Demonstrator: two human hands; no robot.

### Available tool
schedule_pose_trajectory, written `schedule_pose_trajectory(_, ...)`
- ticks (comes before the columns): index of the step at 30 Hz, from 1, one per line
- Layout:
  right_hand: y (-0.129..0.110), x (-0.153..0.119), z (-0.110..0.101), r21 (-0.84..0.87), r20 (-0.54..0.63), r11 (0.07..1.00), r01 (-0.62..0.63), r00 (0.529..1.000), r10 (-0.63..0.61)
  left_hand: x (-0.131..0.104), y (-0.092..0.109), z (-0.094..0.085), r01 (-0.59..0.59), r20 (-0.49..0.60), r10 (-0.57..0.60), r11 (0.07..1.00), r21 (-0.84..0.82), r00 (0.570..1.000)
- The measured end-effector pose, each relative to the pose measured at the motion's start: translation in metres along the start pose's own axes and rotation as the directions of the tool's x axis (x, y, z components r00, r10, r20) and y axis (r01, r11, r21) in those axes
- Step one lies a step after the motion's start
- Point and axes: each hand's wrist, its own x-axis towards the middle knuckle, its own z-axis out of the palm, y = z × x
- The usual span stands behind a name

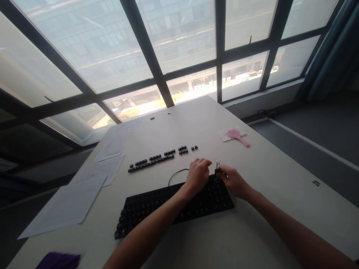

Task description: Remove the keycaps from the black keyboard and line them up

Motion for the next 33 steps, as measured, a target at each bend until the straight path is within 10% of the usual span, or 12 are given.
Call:
schedule_pose_trajectory(11,-0.008,-0.011,-0.005,-0.06,0.103,0.997,-0.051,0.993,0.057,-0.021,0.002,0.021,0.076,0.019,-0.076,0.997,-0.006,0.997)
schedule_pose_trajectory(19,-0.01,-0.019,0.004,-0.266,0.121,0.95,0.162,0.984,-0.134,-0.025,-0.002,0.021,0.222,-0.034,-0.221,0.975,0.03,0.975)
schedule_pose_trajectory(27,0.007,-0.014,0.015,-0.031,-0.213,0.991,-0.128,0.97,0.118,-0.025,0.007,0.004,-0.094,0.092,0.138,0.922,-0.375,0.986)
schedule_pose_trajectory(33,0.008,-0.012,0.014,0.027,-0.233,0.992,-0.125,0.964,0.128,-0.024,0.003,0.008,-0.063,0.112,0.117,0.914,-0.402,0.987)
